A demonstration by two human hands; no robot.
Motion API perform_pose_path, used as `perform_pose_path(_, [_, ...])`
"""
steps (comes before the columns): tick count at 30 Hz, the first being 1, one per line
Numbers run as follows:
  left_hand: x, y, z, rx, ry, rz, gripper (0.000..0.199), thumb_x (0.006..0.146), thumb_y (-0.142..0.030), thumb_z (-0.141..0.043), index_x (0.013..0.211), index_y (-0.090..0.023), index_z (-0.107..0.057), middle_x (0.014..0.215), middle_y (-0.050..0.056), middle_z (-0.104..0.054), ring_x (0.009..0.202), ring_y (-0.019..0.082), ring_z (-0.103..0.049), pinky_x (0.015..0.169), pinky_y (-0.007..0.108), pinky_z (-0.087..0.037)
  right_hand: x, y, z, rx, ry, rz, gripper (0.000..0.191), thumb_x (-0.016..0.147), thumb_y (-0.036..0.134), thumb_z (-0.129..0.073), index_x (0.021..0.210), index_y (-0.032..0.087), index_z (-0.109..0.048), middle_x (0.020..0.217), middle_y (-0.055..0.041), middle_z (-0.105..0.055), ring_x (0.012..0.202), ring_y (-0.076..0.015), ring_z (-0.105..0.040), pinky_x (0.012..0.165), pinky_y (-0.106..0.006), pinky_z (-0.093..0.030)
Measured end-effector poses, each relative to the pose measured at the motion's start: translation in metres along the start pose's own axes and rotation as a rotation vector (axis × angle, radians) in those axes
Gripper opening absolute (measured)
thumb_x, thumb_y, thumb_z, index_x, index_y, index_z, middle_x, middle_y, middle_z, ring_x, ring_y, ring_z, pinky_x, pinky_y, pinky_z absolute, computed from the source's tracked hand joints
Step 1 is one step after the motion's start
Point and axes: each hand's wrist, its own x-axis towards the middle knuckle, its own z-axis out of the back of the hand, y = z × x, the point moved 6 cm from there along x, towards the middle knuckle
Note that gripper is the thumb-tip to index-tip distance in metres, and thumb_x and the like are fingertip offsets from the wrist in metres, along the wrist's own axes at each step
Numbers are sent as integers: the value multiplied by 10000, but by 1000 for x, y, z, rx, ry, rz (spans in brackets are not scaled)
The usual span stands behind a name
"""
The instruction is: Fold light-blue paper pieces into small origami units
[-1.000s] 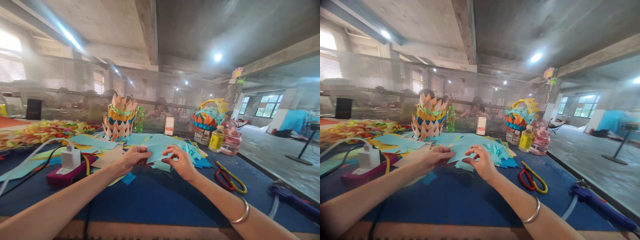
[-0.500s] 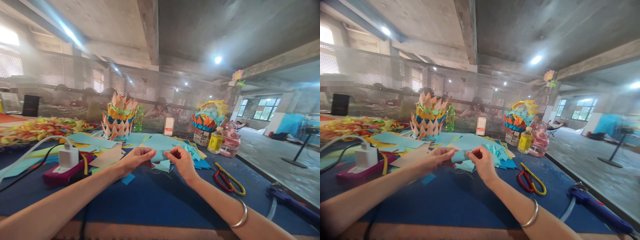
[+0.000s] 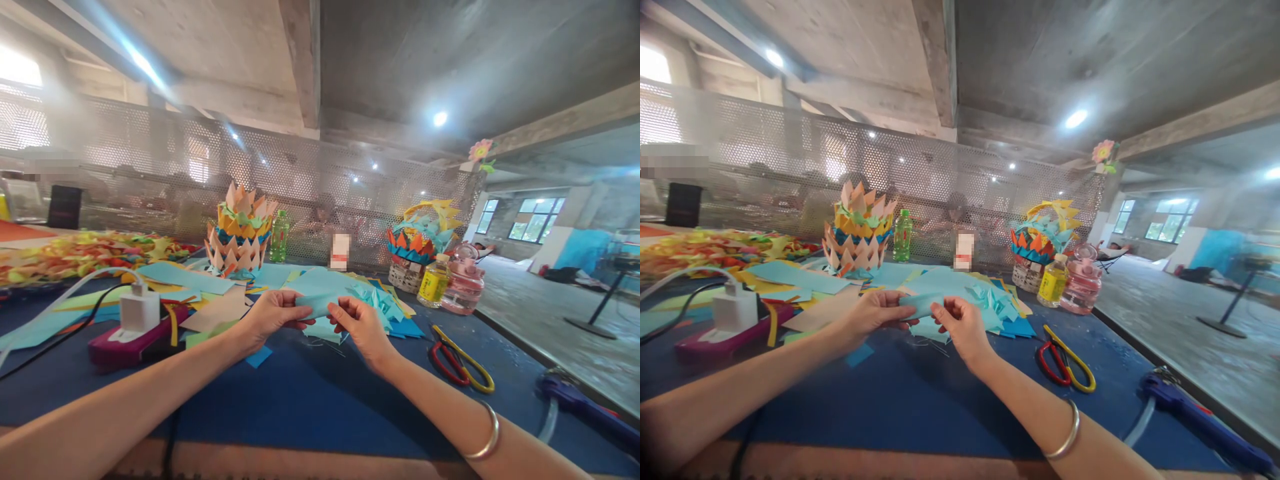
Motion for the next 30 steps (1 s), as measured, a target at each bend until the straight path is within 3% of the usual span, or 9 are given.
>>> perform_pose_path(4, [0, 1, 0, 5, -1, 4, 311, 583, -327, -769, 806, -135, -667, 727, 26, -706, 700, 160, -670, 632, 224, -517, -1, -1, -3, -46, 45, -11, 332, 737, 453, -598, 649, 133, -578, 615, -11, -596, 548, -95, -512, 554, -235, -434])
perform_pose_path(30, [-2, -1, 0, 30, -36, 10, 347, 591, -454, -730, 730, -146, -653, 703, 18, -698, 702, 192, -680, 633, 242, -525, -2, 1, -1, -136, 27, 62, 335, 757, 461, -574, 616, 159, -558, 592, -2, -607, 532, -102, -525, 540, -233, -437])
